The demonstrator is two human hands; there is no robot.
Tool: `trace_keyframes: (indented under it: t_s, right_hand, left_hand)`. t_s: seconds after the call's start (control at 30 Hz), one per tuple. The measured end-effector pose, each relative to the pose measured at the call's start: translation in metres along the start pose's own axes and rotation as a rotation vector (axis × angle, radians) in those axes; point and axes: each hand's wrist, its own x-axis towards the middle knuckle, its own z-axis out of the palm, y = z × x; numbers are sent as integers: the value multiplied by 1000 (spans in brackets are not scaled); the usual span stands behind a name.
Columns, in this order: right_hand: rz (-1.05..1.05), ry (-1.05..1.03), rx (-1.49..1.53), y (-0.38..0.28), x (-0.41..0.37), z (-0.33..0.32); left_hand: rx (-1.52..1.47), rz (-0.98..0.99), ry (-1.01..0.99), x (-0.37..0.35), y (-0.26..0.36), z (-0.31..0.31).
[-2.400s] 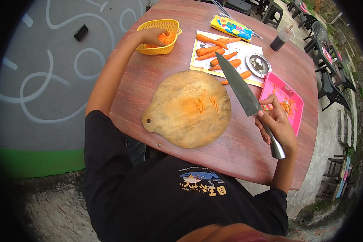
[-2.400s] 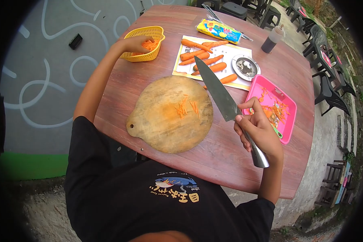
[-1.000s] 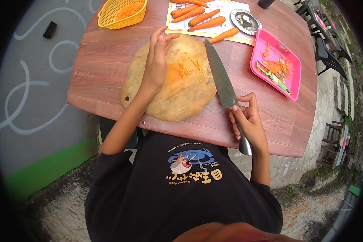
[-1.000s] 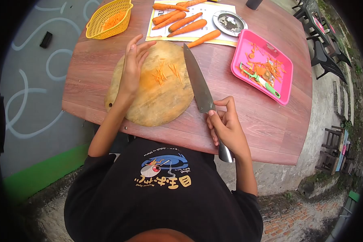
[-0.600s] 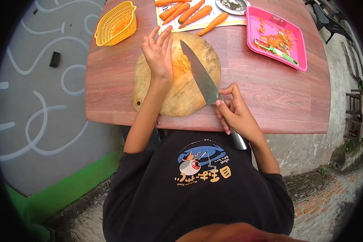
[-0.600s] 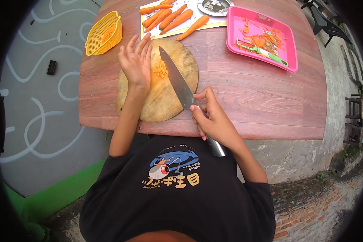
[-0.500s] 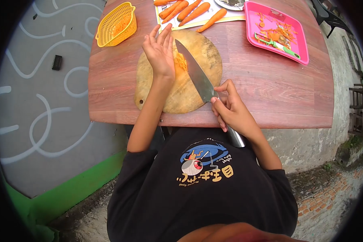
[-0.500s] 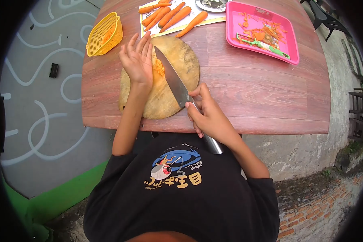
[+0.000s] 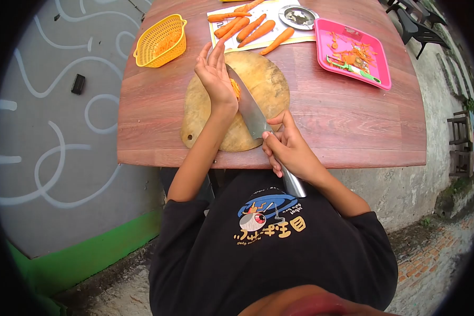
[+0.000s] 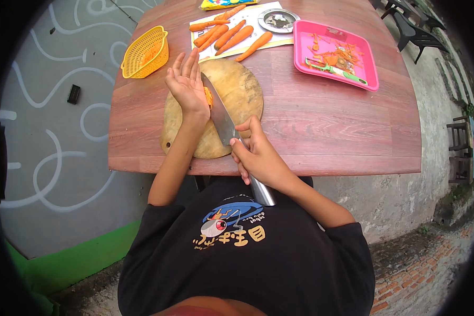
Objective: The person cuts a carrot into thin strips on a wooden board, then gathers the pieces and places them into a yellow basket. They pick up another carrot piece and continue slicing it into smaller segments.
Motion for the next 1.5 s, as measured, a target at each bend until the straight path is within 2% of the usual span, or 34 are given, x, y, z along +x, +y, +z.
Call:
trace_keyframes:
  t_s: [0.17, 0.27, 0.4, 0.57, 0.63, 0.67, 0.73, 0.9, 0.97, 1.07, 1.1, 1.17, 1.2, 1.27, 1.3, 1.37, 1.4, 1.47, 1.5]
  right_hand:
    - [-60, -47, -7, -17, 9, 12]
    - [-77, -37, 36, -31, 18, 27]
    - [-80, -88, -9, -64, 47, 44]
    - [-155, -169, -109, -94, 122, 66]
    - [-121, -213, -112, -105, 156, 77]
    - [-141, -218, -125, -108, 171, 82]
    - [-70, -219, -108, -117, 193, 87]
    - [13, -225, -99, -132, 176, 56]
    - [21, -252, -150, -136, 154, 31]
    - [21, -188, -167, -136, 125, -1]
    - [13, -174, -171, -136, 118, -9]
    - [5, -172, -184, -134, 106, -25]
    - [0, -173, -176, -133, 101, -29]
    - [13, -182, -165, -131, 98, -35]
    - [16, -196, -161, -131, 98, -37]
    - [9, -211, -170, -126, 102, -40]
    - [-1, -231, -185, -123, 104, -41]
    - [11, -247, -190, -123, 107, -37]
    - [-5, -259, -200, -123, 111, -34]
  left_hand:
    - [24, 52, 39, 18, 24, 12]
    - [116, 64, -48, 37, 39, 11]
    - [232, 90, -27, 78, 61, 3]
    - [388, 290, 26, 139, 91, -12]
    - [830, 201, 30, 155, 112, -14]
    - [967, 401, 41, 196, 83, -44]
    - [1025, 404, 31, 226, 71, -66]
    - [1229, 447, -14, 286, 56, -105]
    - [1330, 300, -60, 291, 59, -105]
    - [1405, 349, -154, 282, 64, -105]
    - [1413, 332, -159, 277, 62, -108]
    - [1192, 402, -243, 270, 59, -111]
    - [1195, 392, -248, 265, 58, -112]
    - [1130, 126, -185, 250, 71, -105]
    - [1130, 116, -187, 248, 76, -101]
    - [605, -214, -95, 248, 79, -100]
    - [607, -230, -85, 250, 80, -100]
    - [637, -43, 31, 255, 81, -105]
    - [641, -52, 58, 254, 84, -108]
